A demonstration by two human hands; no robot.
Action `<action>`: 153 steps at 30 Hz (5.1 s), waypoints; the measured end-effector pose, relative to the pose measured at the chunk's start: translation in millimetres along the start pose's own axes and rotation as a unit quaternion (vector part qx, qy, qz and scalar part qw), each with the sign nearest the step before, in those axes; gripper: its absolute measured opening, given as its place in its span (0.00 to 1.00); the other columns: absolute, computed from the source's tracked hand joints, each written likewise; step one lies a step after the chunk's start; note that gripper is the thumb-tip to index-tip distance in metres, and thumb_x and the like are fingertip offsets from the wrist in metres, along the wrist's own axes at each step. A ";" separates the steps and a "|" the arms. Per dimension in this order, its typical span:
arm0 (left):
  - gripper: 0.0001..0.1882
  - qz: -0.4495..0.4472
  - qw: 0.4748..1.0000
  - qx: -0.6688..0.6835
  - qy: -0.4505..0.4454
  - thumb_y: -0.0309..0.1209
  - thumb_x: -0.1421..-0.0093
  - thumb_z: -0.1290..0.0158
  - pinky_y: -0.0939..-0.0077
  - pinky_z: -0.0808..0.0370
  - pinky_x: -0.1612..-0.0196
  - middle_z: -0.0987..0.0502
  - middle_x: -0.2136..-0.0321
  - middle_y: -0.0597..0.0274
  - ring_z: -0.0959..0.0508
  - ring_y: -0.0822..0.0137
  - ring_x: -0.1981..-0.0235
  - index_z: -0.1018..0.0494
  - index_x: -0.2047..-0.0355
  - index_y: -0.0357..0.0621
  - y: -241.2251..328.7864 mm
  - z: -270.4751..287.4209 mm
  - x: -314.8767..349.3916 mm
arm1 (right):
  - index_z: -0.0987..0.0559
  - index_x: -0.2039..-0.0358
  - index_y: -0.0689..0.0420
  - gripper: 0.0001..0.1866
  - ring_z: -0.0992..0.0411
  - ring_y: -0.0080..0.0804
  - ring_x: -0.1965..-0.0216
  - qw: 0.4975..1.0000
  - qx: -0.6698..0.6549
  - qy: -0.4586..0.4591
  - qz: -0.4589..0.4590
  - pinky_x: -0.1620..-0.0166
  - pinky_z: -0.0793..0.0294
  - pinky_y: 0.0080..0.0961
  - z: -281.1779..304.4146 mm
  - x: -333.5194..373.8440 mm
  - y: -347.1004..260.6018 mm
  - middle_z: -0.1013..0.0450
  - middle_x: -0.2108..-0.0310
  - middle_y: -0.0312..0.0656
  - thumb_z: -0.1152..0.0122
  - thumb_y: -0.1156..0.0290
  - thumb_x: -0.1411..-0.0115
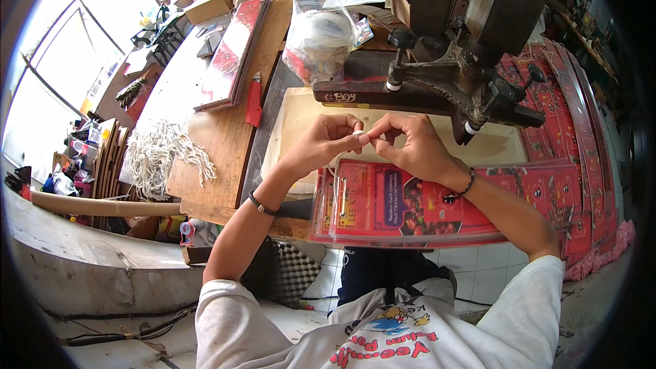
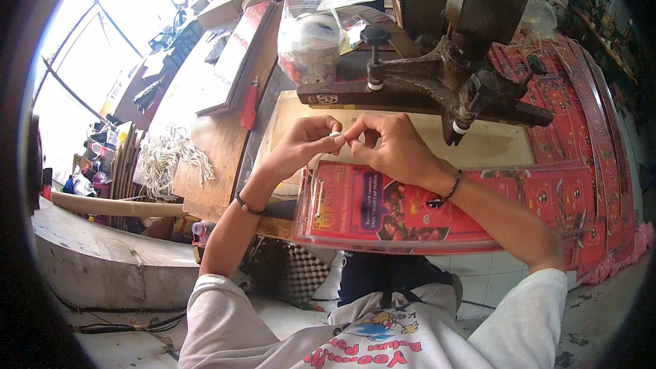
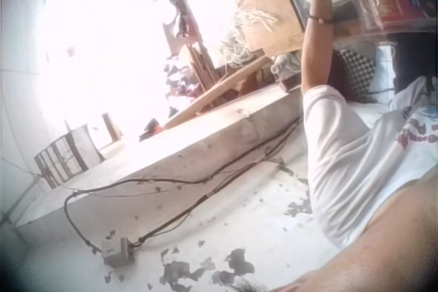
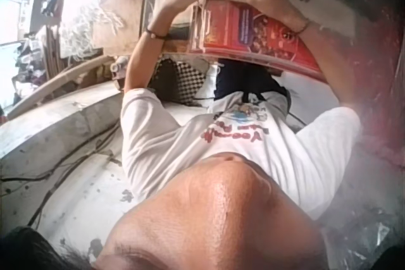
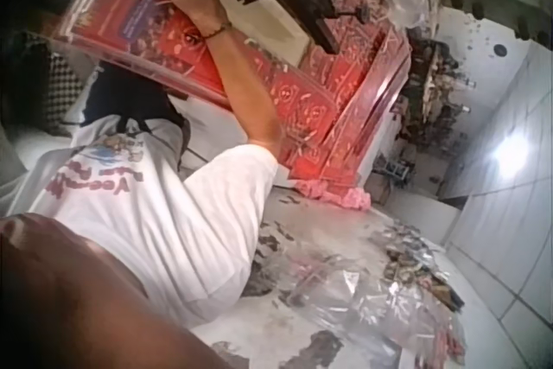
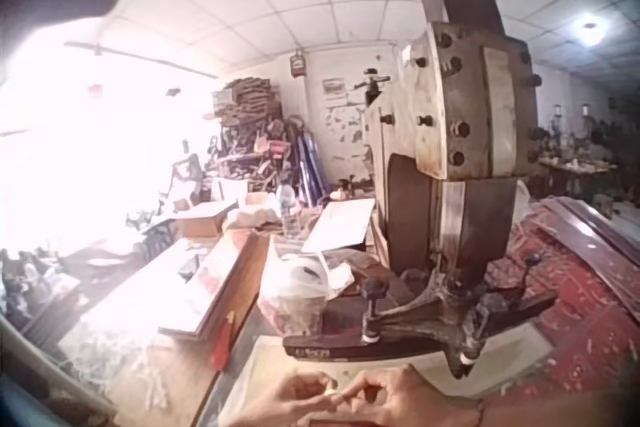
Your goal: The person places a white string onto a stack of red paper products by hand and then secures them together by inserting the ends of the string into pre-made holes.
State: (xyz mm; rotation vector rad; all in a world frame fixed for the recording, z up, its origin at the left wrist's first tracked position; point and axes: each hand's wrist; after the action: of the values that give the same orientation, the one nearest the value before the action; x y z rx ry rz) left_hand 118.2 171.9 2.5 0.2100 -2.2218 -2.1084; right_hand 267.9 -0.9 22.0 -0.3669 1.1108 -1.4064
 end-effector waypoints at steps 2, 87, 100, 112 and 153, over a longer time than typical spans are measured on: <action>0.11 0.013 1.000 -0.007 0.000 0.35 0.35 0.41 0.81 0.27 0.58 0.23 0.68 0.70 0.24 0.80 0.64 0.27 0.63 0.41 1.6 0.9 0.9 | 0.19 0.65 0.62 0.07 0.28 0.23 0.74 0.999 0.023 0.004 0.023 0.68 0.28 0.23 -1.8 1.7 -2.6 0.23 0.72 0.40 0.35 0.74 0.44; 0.07 -0.190 0.789 -0.270 0.518 0.20 0.44 0.38 0.80 0.25 0.66 0.17 0.69 0.58 0.21 0.72 0.72 0.18 0.64 0.37 -18.2 -72.8 64.3 | 0.22 0.62 0.64 0.08 0.21 0.27 0.62 0.994 -0.058 -0.065 -0.066 0.55 0.22 0.27 -47.9 -20.8 -26.5 0.20 0.67 0.42 0.40 0.72 0.37; 0.12 -0.144 0.858 -0.076 0.487 0.27 0.37 0.41 0.81 0.24 0.60 0.18 0.65 0.61 0.21 0.76 0.65 0.21 0.56 0.32 -18.5 -68.0 65.3 | 0.24 0.64 0.61 0.05 0.21 0.32 0.70 0.996 -0.061 -0.041 0.055 0.65 0.23 0.28 -49.7 -20.2 -29.8 0.22 0.72 0.44 0.38 0.75 0.40; 0.12 -0.099 0.899 0.147 0.401 0.29 0.34 0.43 0.86 0.26 0.64 0.18 0.66 0.62 0.22 0.80 0.66 0.21 0.55 0.32 -12.9 -69.0 74.2 | 0.22 0.63 0.59 0.04 0.19 0.37 0.68 0.994 -0.051 -0.048 0.087 0.62 0.21 0.29 -49.5 -21.7 -29.1 0.20 0.70 0.46 0.38 0.76 0.40; 0.16 -0.113 0.911 0.155 0.364 0.25 0.38 0.39 0.82 0.24 0.58 0.17 0.63 0.59 0.20 0.77 0.63 0.23 0.51 0.32 -9.7 -66.8 78.3 | 0.20 0.61 0.59 0.10 0.28 0.20 0.67 0.984 -0.147 -0.104 -0.003 0.60 0.27 0.22 -48.1 -20.6 -18.1 0.23 0.67 0.35 0.35 0.65 0.36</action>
State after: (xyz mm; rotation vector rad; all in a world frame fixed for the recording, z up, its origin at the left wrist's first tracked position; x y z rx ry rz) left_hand 51.0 93.9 -6.8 1.1117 -2.0736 -1.3695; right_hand 223.9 32.7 20.8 -0.7128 1.1437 -1.1783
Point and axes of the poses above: each hand's wrist, its own x-axis away from the middle knuckle, its own z-axis out of the back of the hand, y = z × x
